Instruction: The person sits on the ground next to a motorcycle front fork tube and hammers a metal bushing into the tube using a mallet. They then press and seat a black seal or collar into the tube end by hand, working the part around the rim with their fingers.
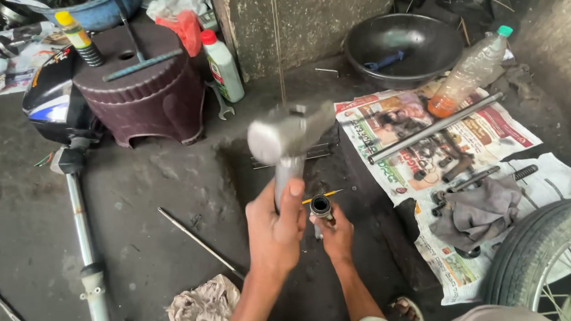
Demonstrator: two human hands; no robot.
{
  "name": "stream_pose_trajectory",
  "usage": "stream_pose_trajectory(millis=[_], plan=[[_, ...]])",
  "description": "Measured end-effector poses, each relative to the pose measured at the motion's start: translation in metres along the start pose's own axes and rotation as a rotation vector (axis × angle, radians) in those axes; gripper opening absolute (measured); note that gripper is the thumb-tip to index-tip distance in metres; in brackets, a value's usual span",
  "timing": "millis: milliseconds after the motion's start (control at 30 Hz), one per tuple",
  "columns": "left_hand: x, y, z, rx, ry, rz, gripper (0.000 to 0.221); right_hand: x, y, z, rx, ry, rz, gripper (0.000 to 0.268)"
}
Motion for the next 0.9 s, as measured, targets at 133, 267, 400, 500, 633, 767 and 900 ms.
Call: stream_pose_trajectory(millis=[133,267,400,500,633,767,900], plan=[[0.009,-0.013,-0.134,-0.034,0.266,-0.015,0.060,0.000,-0.006,0.004,-0.013,0.165,-0.046,0.053],[0.001,-0.023,-0.172,-0.149,0.458,0.005,0.066,0.006,0.001,-0.012,-0.196,0.151,-0.056,0.052],[-0.006,-0.035,-0.131,-0.404,0.216,-0.008,0.067,-0.001,-0.014,-0.002,-0.034,0.008,-0.031,0.053],[-0.008,-0.035,-0.119,-0.473,0.114,-0.019,0.065,0.004,-0.005,0.002,0.010,0.091,-0.048,0.055],[-0.005,-0.038,-0.113,-0.458,0.072,-0.024,0.064,0.004,-0.004,0.014,0.033,0.176,-0.063,0.061],[-0.003,-0.039,-0.109,-0.449,0.086,-0.027,0.064,0.002,-0.006,0.009,0.037,0.088,-0.054,0.060],[0.003,-0.040,-0.128,-0.436,0.137,-0.035,0.067,0.000,-0.007,0.002,0.005,0.063,-0.059,0.061]])
Point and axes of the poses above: each hand's wrist, its own y-axis towards the middle knuckle, its own x-axis out of the palm, z = x × y, the point moved 8 cm from there along y, towards the middle knuckle, and after that the axes turned 3 degrees about x, right-handed, at the moved point
